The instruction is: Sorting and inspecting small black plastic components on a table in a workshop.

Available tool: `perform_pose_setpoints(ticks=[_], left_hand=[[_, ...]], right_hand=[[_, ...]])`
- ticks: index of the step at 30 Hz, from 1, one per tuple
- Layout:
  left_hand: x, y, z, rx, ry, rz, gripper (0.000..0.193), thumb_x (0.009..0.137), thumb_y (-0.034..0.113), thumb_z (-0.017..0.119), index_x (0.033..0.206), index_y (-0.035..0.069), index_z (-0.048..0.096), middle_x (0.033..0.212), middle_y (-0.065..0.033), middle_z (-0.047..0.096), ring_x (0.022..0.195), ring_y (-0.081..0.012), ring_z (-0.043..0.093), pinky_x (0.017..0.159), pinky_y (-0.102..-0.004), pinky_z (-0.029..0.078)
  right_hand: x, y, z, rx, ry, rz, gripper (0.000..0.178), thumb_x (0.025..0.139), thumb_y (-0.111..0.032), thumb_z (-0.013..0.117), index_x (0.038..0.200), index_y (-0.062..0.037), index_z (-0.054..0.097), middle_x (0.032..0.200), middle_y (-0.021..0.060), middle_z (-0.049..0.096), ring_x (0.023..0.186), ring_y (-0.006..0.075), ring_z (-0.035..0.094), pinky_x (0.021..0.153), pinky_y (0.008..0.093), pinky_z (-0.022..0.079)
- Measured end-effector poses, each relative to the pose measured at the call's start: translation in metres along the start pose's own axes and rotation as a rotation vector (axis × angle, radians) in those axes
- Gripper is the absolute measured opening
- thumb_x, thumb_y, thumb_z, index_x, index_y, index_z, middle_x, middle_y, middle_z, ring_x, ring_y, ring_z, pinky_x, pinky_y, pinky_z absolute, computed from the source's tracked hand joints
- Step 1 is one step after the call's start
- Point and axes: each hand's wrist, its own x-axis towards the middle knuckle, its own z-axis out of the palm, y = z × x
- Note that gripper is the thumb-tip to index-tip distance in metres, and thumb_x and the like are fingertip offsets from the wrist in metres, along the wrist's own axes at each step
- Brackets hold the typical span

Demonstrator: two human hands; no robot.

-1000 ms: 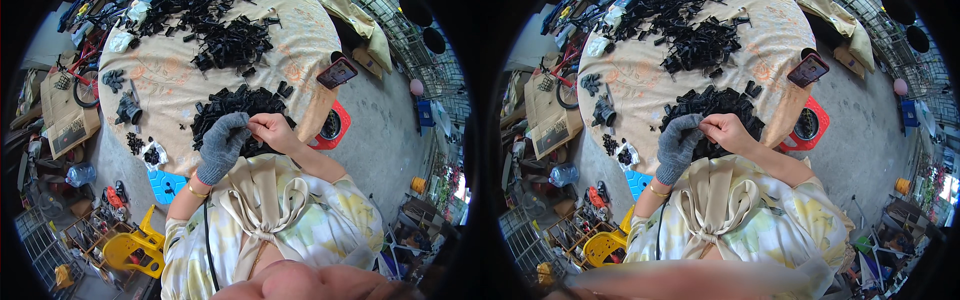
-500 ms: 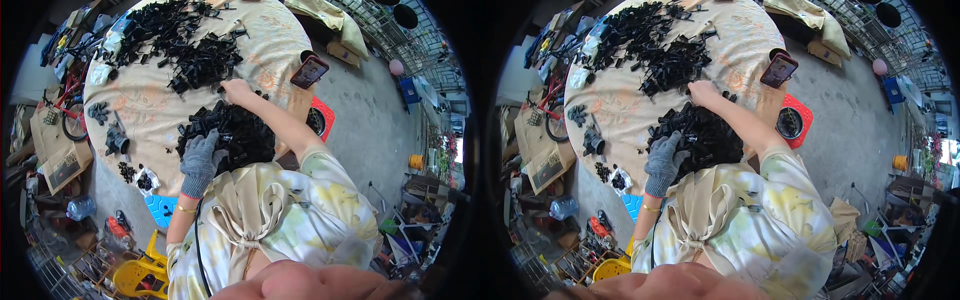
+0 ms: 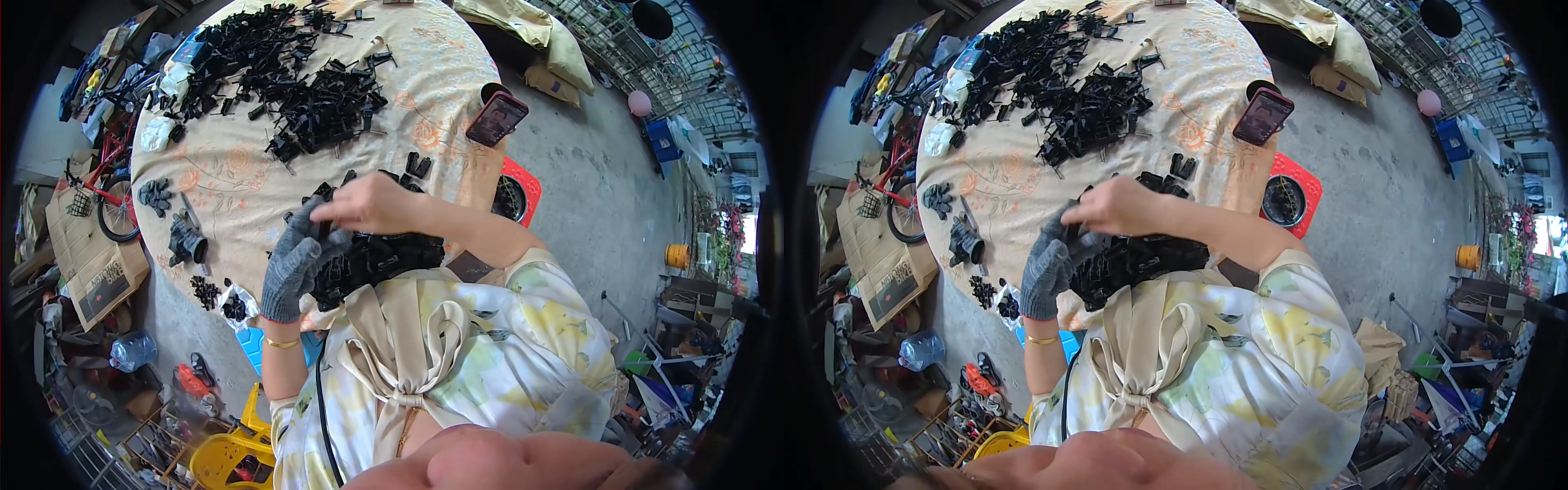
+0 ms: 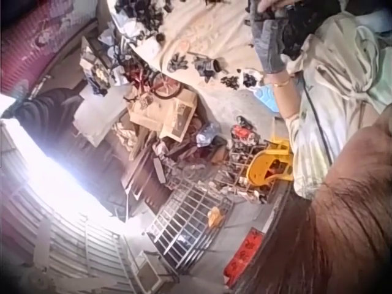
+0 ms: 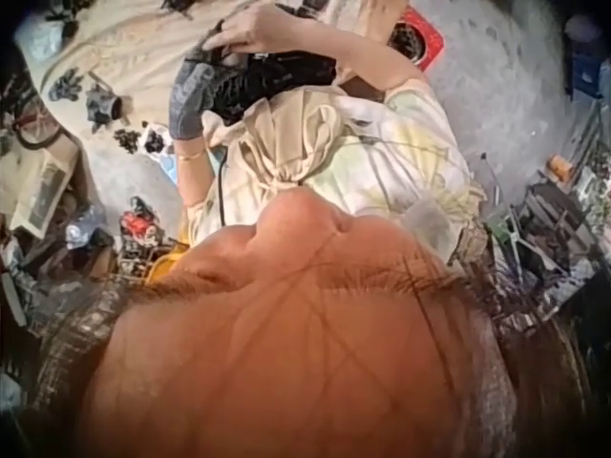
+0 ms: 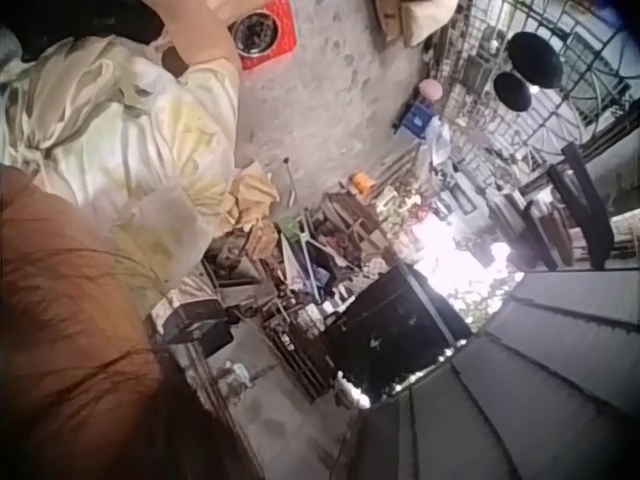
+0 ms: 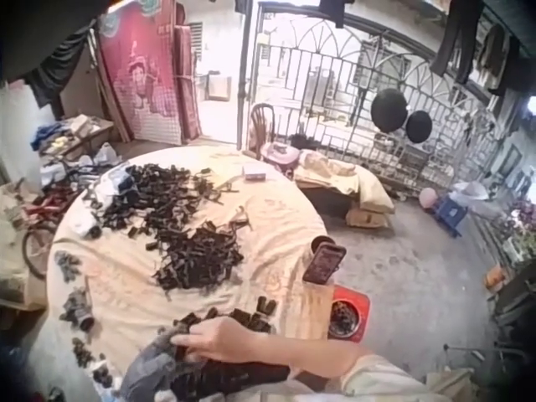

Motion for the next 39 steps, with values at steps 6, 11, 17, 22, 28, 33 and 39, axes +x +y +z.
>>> perform_pose_setpoints(ticks=[6, 11, 17, 22, 28, 33, 39], left_hand=[[-0.002, 0.001, -0.005, 0.042, -0.202, -0.195, 0.066, 0.072, 0.023, 0.072, 0.125, 0.001, 0.04, 0.105, -0.0097, 0.056, 0.094, -0.0195, 0.058, 0.081, -0.0339, 0.05], [-0.005, -0.004, 0.01, -0.042, -0.032, -0.026, 0.056, 0.076, 0.01, 0.066, 0.125, 0.002, 0.039, 0.109, -0.0112, 0.055, 0.096, -0.0213, 0.057, 0.084, -0.0345, 0.048], [0.0, -0.011, 0.027, 0.103, 0.012, 0.226, 0.046, 0.077, -0.006, 0.06, 0.12, 0.002, 0.044, 0.112, -0.0087, 0.053, 0.101, -0.0166, 0.053, 0.088, -0.03, 0.045], [-0.001, -0.015, 0.028, 0.311, 0.093, 0.238, 0.04, 0.079, 0.0, 0.062, 0.116, 0.002, 0.047, 0.111, -0.0053, 0.052, 0.1, -0.0124, 0.05, 0.087, -0.0269, 0.044], [-0.006, -0.018, 0.025, 0.52, 0.125, 0.292, 0.039, 0.08, 0.001, 0.062, 0.115, 0.001, 0.048, 0.112, -0.0063, 0.053, 0.099, -0.0125, 0.051, 0.086, -0.0252, 0.045], [-0.005, -0.022, 0.021, 0.6, 0.137, 0.395, 0.032, 0.079, 0.0, 0.063, 0.109, 0.001, 0.052, 0.107, -0.0082, 0.057, 0.098, -0.0139, 0.054, 0.084, -0.0263, 0.046], [-0.008, -0.025, 0.021, 0.967, 0.192, 0.574, 0.026, 0.078, 0.001, 0.064, 0.103, 0.001, 0.056, 0.097, -0.0097, 0.062, 0.088, -0.0168, 0.06, 0.079, -0.0268, 0.048]], right_hand=[[-0.008, -0.028, -0.008, -0.043, 0.029, -0.071, 0.038, 0.071, -0.015, 0.064, 0.109, -0.014, 0.058, 0.063, 0.0026, 0.047, 0.057, 0.0197, 0.054, 0.05, 0.0323, 0.045], [-0.014, -0.039, -0.015, 0.014, 0.105, 0.152, 0.044, 0.069, -0.009, 0.065, 0.112, -0.0105, 0.055, 0.067, 0.0048, 0.055, 0.059, 0.0204, 0.057, 0.052, 0.0307, 0.046], [-0.02, -0.05, -0.017, 0.669, 0.156, 0.656, 0.018, 0.085, -0.011, 0.056, 0.1, -0.0004, 0.059, 0.069, -0.003, 0.055, 0.06, 0.0012, 0.045, 0.054, 0.018, 0.038], [-0.019, -0.052, -0.005, 0.849, 0.151, 0.724, 0.017, 0.087, -0.011, 0.053, 0.098, 0.0001, 0.06, 0.068, -0.0045, 0.053, 0.06, 0.0008, 0.044, 0.052, 0.0176, 0.036], [-0.02, -0.051, -0.003, 0.789, 0.091, 0.723, 0.015, 0.087, -0.009, 0.053, 0.095, 0.0014, 0.061, 0.064, -0.0036, 0.052, 0.057, 0.0016, 0.044, 0.051, 0.0179, 0.036], [-0.019, -0.055, -0.001, 0.742, 0.157, 0.731, 0.012, 0.084, -0.007, 0.055, 0.089, 0.0011, 0.063, 0.062, 0.0013, 0.057, 0.055, 0.0029, 0.046, 0.05, 0.0204, 0.039], [-0.025, -0.051, 0.015, 0.84, 0.187, 0.787, 0.012, 0.084, -0.006, 0.055, 0.089, 0.001, 0.064, 0.062, -0.0006, 0.055, 0.057, 0.0023, 0.045, 0.051, 0.0201, 0.038]])
